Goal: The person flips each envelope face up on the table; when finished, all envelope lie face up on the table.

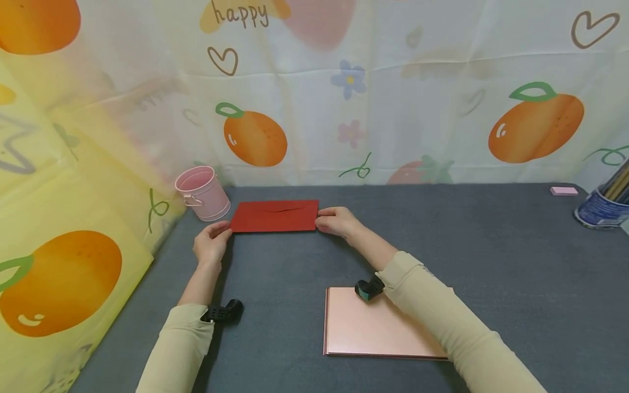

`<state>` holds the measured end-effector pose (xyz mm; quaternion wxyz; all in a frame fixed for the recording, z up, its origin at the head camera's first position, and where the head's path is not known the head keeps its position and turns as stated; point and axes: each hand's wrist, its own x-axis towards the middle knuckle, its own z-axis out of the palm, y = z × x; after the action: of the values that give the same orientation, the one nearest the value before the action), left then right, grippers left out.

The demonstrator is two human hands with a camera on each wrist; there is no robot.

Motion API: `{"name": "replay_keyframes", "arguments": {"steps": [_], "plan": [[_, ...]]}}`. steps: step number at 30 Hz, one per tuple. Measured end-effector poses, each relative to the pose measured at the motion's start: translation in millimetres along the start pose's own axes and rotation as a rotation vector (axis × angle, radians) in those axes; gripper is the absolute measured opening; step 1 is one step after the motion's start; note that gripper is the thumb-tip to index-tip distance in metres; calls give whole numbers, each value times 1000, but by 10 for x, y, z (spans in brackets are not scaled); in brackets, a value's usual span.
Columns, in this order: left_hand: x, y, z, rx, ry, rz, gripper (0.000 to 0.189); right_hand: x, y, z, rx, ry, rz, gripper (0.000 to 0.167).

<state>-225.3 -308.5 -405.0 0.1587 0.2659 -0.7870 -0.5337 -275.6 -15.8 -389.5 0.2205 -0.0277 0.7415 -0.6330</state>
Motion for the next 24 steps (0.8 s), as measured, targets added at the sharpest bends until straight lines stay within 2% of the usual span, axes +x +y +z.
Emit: {"name": "replay_keyframes", "arguments": {"steps": [3,8,18,24], "plan": [[3,6,-2,46,-9,19,31,-18,-9,-4,97,-36,16,50],[-11,29,7,95,-40,49,35,-66,-24,-18,149,-62,31,51],[-92,93,32,145,-120,75,42,-153,-43,-93,118,-116,52,53],[-150,126,26,147,-144,98,48,-269,-57,-226,68,-154,29,56]]}}
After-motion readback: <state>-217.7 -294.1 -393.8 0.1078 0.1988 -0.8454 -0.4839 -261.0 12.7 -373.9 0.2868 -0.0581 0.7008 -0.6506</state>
